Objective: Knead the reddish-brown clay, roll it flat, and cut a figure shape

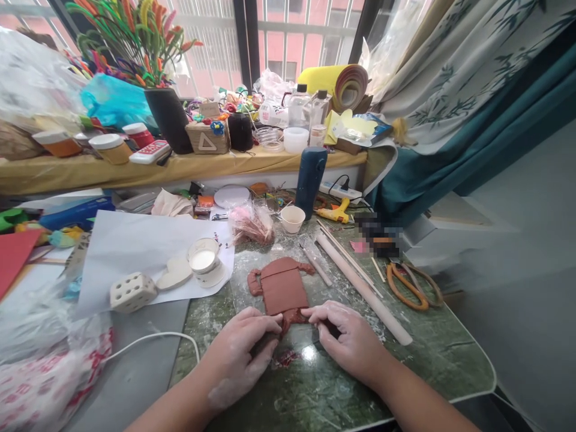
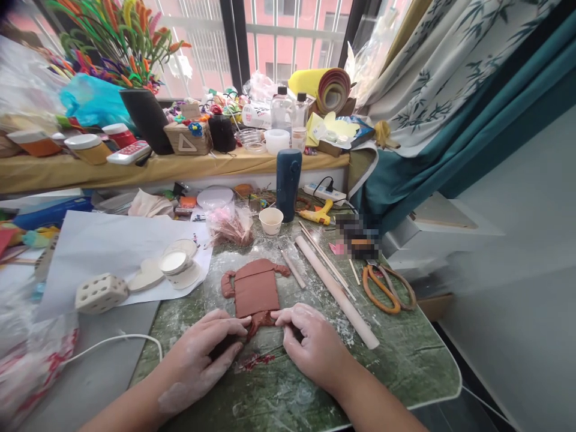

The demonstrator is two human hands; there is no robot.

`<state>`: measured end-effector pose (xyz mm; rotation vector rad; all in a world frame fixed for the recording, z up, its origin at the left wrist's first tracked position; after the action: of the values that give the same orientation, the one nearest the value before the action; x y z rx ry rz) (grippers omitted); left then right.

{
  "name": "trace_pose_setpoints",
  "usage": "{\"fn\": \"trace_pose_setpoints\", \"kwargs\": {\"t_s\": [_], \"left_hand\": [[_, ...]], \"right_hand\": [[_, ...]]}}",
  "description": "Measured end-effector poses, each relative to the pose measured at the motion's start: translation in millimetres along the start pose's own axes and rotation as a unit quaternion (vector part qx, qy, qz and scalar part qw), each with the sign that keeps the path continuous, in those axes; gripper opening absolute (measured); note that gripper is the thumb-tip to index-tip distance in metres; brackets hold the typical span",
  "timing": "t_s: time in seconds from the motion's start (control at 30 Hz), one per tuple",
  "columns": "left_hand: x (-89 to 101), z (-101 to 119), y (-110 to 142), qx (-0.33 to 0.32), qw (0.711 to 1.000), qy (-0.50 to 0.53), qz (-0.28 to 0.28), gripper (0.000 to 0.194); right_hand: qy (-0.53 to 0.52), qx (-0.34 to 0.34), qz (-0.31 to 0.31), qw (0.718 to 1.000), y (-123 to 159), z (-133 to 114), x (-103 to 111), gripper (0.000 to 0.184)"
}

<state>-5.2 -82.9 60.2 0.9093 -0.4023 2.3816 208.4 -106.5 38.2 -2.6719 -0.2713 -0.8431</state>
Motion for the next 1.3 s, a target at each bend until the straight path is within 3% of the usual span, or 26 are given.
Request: {"fn": "trace_pose_setpoints", "kwargs": {"t_s": [0.23, 0.7, 1.3], "left_hand": [[1.5, 0.6, -1.8, 0.004, 1.0, 0.007, -0.004, 0.021], [-1.5, 3.9, -2.5, -0.039, 0.996, -0.007, -0.075, 0.044], [-5.0, -6.8, -6.7, -0.034, 0.998, 0.002, -0.057, 0.027]], "right_hand": [[0.007, 0.013, -0.022, 1.0, -0.2, 1.6, -1.6, 0.03], [-0.017, 0.016, -0.086, 0.996, -3.5, -2.7, -1.0, 0.033], [-0.031, 0.01, -0.093, 0.995, -4.7, -8.8, 1.5, 0.017]]}}
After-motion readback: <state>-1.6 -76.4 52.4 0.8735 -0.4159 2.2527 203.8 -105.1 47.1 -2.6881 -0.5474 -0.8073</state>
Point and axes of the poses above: each hand's wrist, its own y-axis away from the middle knuckle, its own x-axis out of the back of the hand, z = x × y, the point moved 5 cm from there along -y, towards the middle knuckle, and after that the axes turned 4 degrees about x, right-handed, at the moved point
